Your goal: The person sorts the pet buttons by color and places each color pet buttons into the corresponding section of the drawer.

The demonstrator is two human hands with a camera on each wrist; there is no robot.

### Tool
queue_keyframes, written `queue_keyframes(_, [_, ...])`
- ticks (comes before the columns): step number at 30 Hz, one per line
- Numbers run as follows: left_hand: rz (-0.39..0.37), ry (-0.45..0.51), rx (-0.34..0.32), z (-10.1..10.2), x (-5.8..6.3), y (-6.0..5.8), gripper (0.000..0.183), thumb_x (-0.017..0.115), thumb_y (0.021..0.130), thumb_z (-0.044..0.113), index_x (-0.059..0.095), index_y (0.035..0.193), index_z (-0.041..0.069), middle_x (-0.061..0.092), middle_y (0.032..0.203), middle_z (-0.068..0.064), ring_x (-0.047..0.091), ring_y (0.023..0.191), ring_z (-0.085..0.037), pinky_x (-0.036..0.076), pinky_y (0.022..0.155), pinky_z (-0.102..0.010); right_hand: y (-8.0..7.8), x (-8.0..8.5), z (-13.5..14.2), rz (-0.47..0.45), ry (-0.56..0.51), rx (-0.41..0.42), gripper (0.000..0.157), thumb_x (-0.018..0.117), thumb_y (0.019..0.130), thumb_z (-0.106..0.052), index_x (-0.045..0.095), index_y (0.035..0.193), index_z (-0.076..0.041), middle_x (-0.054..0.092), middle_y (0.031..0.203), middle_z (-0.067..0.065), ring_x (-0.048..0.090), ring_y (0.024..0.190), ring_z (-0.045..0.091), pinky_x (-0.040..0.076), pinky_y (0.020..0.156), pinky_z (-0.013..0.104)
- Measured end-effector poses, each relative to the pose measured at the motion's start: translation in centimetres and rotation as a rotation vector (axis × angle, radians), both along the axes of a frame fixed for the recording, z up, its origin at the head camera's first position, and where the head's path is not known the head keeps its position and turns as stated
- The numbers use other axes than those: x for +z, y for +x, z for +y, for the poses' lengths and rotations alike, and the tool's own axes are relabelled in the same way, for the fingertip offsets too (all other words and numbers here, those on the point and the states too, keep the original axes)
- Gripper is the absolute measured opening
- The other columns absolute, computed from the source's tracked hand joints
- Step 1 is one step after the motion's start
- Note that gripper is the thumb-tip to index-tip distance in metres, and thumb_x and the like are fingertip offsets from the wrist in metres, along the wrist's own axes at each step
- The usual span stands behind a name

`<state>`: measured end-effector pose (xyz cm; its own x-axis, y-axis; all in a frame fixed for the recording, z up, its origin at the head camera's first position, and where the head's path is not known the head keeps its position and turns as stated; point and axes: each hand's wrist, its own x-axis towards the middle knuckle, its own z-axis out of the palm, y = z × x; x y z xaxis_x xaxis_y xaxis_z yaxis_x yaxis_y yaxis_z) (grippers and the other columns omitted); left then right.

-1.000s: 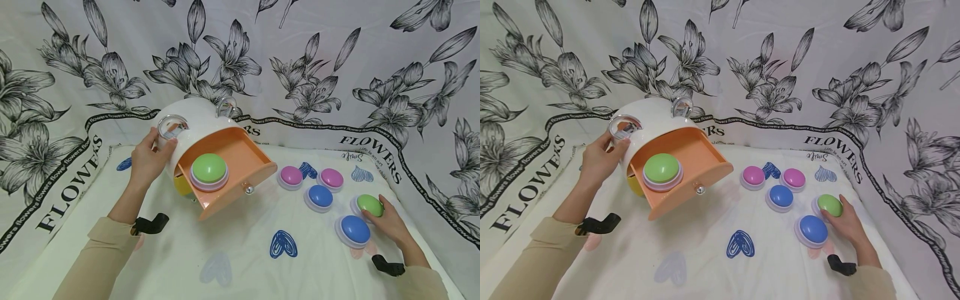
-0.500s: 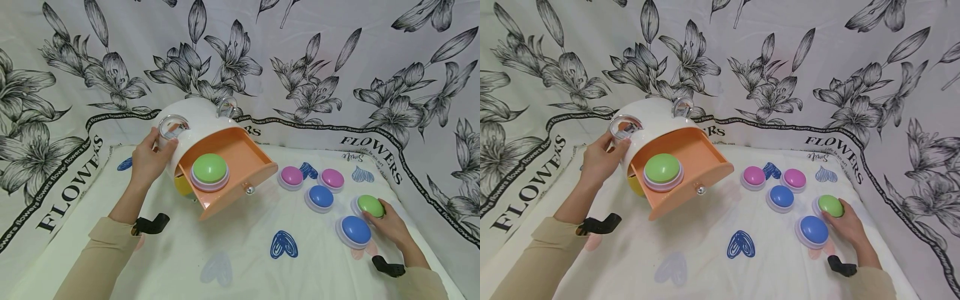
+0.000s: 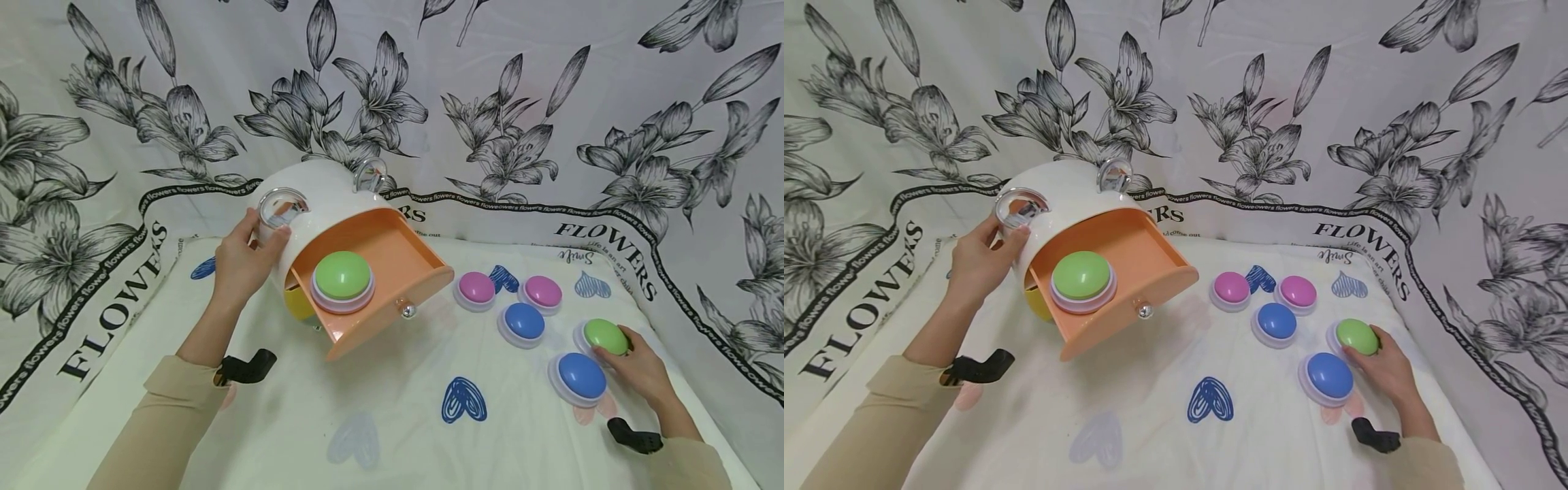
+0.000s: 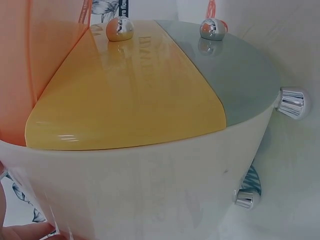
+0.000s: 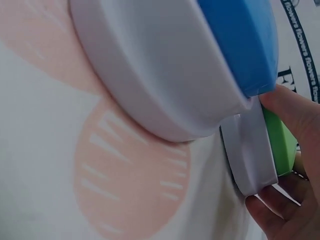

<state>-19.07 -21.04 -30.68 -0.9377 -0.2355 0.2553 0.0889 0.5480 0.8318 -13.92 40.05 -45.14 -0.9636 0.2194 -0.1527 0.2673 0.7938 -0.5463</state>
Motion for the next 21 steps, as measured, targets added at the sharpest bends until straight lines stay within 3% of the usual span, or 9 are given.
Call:
queue_keyframes(9, [-0.007, -0.005, -0.004, 0.0, 0.1, 0.1, 0.074, 0.056, 0.087, 0.047, 0.029, 0.144, 0.008, 0.022, 0.151, -0.008, 0.026, 0.136, -0.025, 0.034, 0.104, -0.047, -0.4, 1.7, -0.4, 0.094, 0.008, 0.056, 0.093, 0.059, 0.085, -0.048, 0.017, 0.140, 0.012, 0.031, 0.132, 0.040, 0.036, 0.114, 0.052, 0.037, 0.084, 0.062])
queue_keyframes(13, [-0.009, -0.007, -0.003, 0.0, 0.1, 0.1, 0.074, 0.056, 0.087, 0.047, 0.030, 0.144, 0.008, 0.022, 0.151, -0.008, 0.025, 0.137, -0.025, 0.034, 0.104, -0.047, -0.9, 2.2, -0.6, 0.134, 0.045, 0.041, 0.095, 0.061, 0.082, -0.052, 0.019, 0.141, 0.009, 0.035, 0.132, 0.036, 0.040, 0.110, 0.046, 0.042, 0.079, 0.058])
queue_keyframes(21, [0.000, -0.016, -0.004, 0.1, 0.2, 0.2, 0.072, 0.056, 0.087, 0.045, 0.031, 0.144, 0.007, 0.023, 0.151, -0.010, 0.026, 0.136, -0.026, 0.034, 0.104, -0.048, -1.8, 3.8, -1.7, 0.191, 0.024, 0.116, 0.091, 0.064, 0.082, -0.048, 0.022, 0.141, 0.009, 0.034, 0.133, 0.037, 0.040, 0.111, 0.050, 0.043, 0.081, 0.060])
